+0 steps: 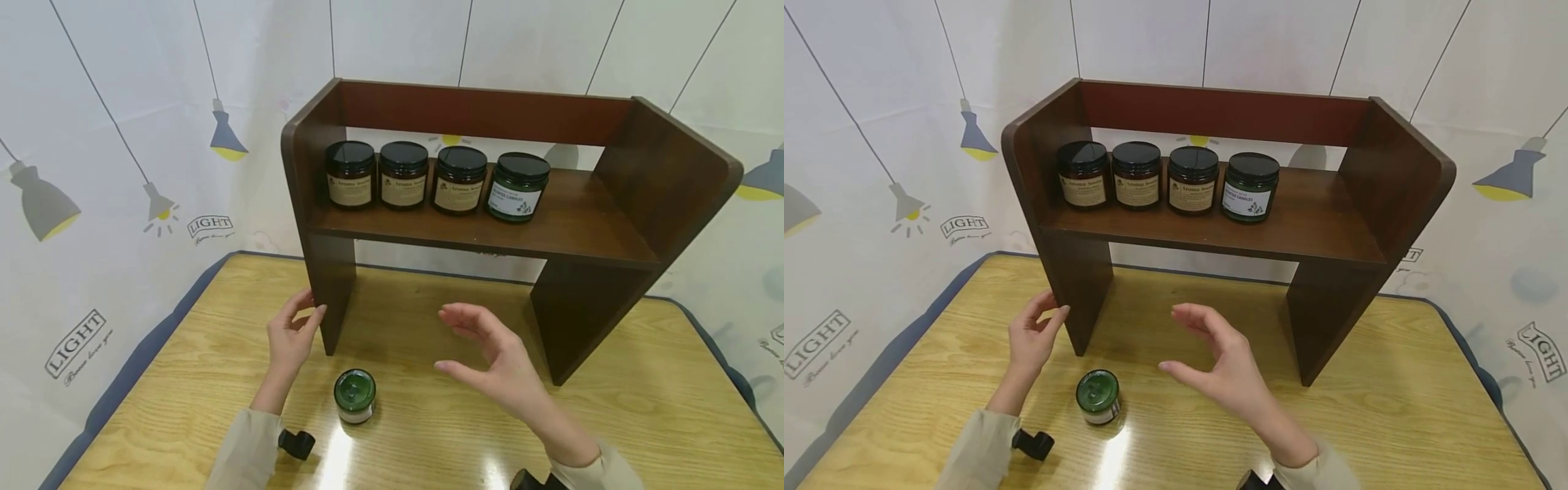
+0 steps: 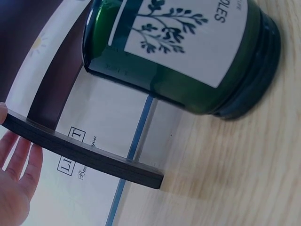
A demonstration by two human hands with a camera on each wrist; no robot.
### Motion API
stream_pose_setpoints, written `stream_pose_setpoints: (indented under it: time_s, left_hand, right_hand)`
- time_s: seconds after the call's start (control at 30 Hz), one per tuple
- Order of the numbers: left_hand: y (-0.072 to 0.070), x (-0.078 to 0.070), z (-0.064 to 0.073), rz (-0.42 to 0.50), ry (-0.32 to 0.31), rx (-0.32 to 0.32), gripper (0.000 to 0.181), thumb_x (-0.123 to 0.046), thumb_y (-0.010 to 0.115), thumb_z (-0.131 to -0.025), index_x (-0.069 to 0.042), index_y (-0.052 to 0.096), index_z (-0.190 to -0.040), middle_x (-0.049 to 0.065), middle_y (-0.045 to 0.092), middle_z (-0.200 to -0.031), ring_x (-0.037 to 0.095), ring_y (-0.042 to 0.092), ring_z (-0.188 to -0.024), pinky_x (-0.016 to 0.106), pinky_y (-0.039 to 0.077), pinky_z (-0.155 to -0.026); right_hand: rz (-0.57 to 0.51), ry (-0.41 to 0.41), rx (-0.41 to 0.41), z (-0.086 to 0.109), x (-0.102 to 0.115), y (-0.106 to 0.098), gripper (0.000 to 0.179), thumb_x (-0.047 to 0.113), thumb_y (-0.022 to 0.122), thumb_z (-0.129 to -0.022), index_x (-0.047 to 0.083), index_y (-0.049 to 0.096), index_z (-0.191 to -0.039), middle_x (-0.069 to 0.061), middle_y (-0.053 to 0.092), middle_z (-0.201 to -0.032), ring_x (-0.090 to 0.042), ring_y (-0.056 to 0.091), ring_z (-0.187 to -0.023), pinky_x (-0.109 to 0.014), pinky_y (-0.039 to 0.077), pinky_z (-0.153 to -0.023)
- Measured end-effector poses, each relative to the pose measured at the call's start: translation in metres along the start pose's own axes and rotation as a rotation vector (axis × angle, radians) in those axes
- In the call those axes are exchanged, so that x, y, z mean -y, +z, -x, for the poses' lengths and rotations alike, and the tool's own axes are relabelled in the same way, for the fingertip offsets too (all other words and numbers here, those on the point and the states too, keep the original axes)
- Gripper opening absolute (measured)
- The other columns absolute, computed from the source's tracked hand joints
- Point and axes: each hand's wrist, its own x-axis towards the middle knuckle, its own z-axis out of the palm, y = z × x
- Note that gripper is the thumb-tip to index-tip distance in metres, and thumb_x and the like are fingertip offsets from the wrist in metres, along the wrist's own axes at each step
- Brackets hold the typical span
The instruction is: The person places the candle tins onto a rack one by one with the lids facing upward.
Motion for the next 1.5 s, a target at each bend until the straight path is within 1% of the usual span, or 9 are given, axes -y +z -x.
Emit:
stream_pose_setpoints:
  time_s: [0.1, 0.27, 0.4, 0.63, 0.7, 0.93, 1.17, 1.33, 1.5]
  left_hand:
    - [0.000, 0.001, 0.000, 0.003, 0.005, -0.003, 0.030, 0.013, 0.064, -0.081, 0.013, 0.061, -0.110, -0.017, 0.060, -0.095, -0.001, 0.057, -0.088, 0.017, 0.052, -0.068]
    - [0.001, 0.001, -0.001, 0.012, 0.020, -0.005, 0.029, 0.014, 0.064, -0.080, 0.015, 0.061, -0.109, -0.015, 0.061, -0.095, -0.001, 0.057, -0.087, 0.017, 0.053, -0.068]
    - [0.003, 0.001, -0.002, 0.024, 0.031, -0.009, 0.028, 0.015, 0.064, -0.079, 0.016, 0.060, -0.107, -0.015, 0.061, -0.094, -0.001, 0.058, -0.086, 0.017, 0.053, -0.068]
    - [0.003, 0.001, -0.002, 0.022, 0.038, -0.014, 0.028, 0.015, 0.064, -0.079, 0.016, 0.061, -0.107, -0.015, 0.061, -0.093, -0.001, 0.058, -0.085, 0.016, 0.052, -0.067]
    - [0.003, 0.001, -0.002, 0.019, 0.034, -0.010, 0.028, 0.015, 0.064, -0.080, 0.016, 0.061, -0.107, -0.015, 0.061, -0.094, -0.001, 0.058, -0.086, 0.016, 0.052, -0.067]
    - [0.002, 0.000, -0.001, -0.004, 0.003, -0.001, 0.029, 0.012, 0.065, -0.081, 0.013, 0.061, -0.109, -0.014, 0.061, -0.095, -0.001, 0.057, -0.088, 0.016, 0.052, -0.068]
    - [0.002, 0.000, -0.001, 0.019, -0.002, -0.002, 0.029, 0.013, 0.064, -0.081, 0.014, 0.061, -0.109, -0.014, 0.061, -0.095, 0.000, 0.057, -0.087, 0.017, 0.053, -0.068]
    - [0.002, 0.000, -0.001, 0.030, 0.014, -0.006, 0.029, 0.014, 0.064, -0.080, 0.015, 0.061, -0.109, -0.014, 0.062, -0.094, 0.000, 0.057, -0.086, 0.016, 0.052, -0.068]
    - [0.001, 0.002, -0.001, 0.029, 0.034, -0.007, 0.029, 0.015, 0.064, -0.079, 0.015, 0.061, -0.108, -0.013, 0.062, -0.094, 0.000, 0.058, -0.086, 0.016, 0.053, -0.067]
  right_hand:
    - [-0.015, 0.047, 0.011, 0.006, -0.006, 0.009, 0.054, -0.011, 0.073, -0.073, -0.006, 0.050, -0.122, -0.006, 0.055, -0.123, -0.014, 0.052, -0.116, -0.021, 0.043, -0.097]
    - [-0.052, 0.139, 0.034, 0.014, -0.016, 0.023, 0.050, -0.004, 0.073, -0.077, -0.004, 0.051, -0.122, -0.013, 0.055, -0.123, -0.019, 0.052, -0.116, -0.022, 0.042, -0.098]
    - [-0.058, 0.158, 0.041, 0.019, -0.025, 0.033, 0.050, -0.002, 0.074, -0.076, -0.005, 0.052, -0.120, -0.016, 0.056, -0.122, -0.024, 0.053, -0.115, -0.026, 0.043, -0.098]
    - [-0.064, 0.149, 0.047, 0.026, -0.041, 0.045, 0.051, 0.000, 0.075, -0.074, -0.008, 0.052, -0.119, -0.020, 0.057, -0.118, -0.012, 0.054, -0.111, -0.030, 0.044, -0.097]
    - [-0.069, 0.158, 0.055, 0.028, -0.046, 0.049, 0.051, 0.000, 0.076, -0.074, -0.009, 0.052, -0.118, -0.020, 0.057, -0.118, -0.013, 0.055, -0.111, -0.031, 0.045, -0.097]
    - [-0.100, 0.244, 0.094, 0.034, -0.064, 0.062, 0.052, 0.002, 0.077, -0.074, -0.009, 0.051, -0.119, -0.020, 0.058, -0.117, -0.016, 0.055, -0.110, -0.039, 0.046, -0.095]
    - [-0.132, 0.337, 0.145, 0.037, -0.078, 0.078, 0.062, 0.004, 0.079, -0.072, -0.011, 0.047, -0.123, -0.028, 0.053, -0.118, -0.043, 0.051, -0.109, -0.045, 0.043, -0.097]
    - [-0.173, 0.385, 0.169, 0.038, -0.088, 0.092, 0.065, 0.000, 0.079, -0.070, -0.014, 0.044, -0.124, -0.029, 0.051, -0.121, -0.044, 0.049, -0.111, -0.047, 0.041, -0.099]
    - [-0.151, 0.385, 0.195, 0.039, -0.095, 0.106, 0.067, 0.003, 0.081, -0.069, -0.011, 0.046, -0.125, -0.023, 0.053, -0.121, -0.038, 0.052, -0.112, -0.044, 0.042, -0.099]
